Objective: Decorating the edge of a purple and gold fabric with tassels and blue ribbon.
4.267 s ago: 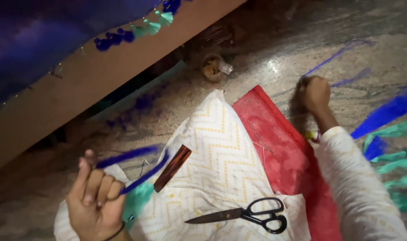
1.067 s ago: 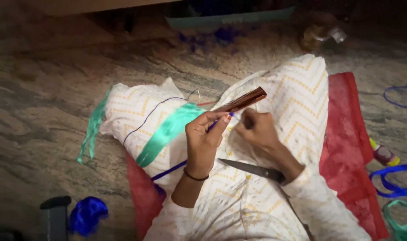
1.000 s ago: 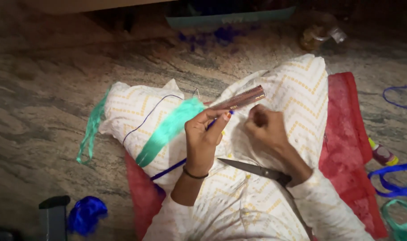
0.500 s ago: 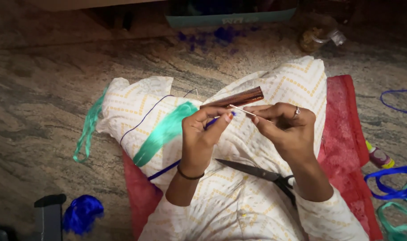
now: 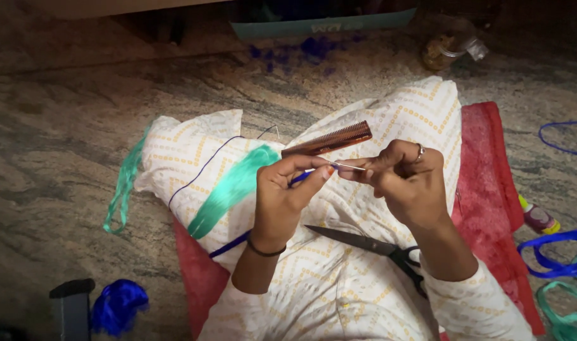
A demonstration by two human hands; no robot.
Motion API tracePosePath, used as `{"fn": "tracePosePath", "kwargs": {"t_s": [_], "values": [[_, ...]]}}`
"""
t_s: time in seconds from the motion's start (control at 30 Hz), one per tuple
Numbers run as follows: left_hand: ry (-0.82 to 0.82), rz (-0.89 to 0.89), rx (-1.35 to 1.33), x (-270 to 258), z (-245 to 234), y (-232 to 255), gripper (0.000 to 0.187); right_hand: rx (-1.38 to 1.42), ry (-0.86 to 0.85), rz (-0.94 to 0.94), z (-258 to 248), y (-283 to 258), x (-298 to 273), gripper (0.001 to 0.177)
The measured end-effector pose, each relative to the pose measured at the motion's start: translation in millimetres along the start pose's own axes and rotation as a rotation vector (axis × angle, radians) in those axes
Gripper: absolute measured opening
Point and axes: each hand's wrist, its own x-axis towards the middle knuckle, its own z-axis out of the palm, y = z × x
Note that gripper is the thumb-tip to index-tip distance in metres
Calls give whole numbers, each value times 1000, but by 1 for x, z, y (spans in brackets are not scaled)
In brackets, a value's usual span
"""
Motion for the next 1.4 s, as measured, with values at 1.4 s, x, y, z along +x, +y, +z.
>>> {"fn": "tracePosePath", "kwargs": {"t_s": [1.4], "values": [[149, -87, -558, -3, 25, -8, 14, 606, 354, 205, 63, 23, -15, 30]]}}
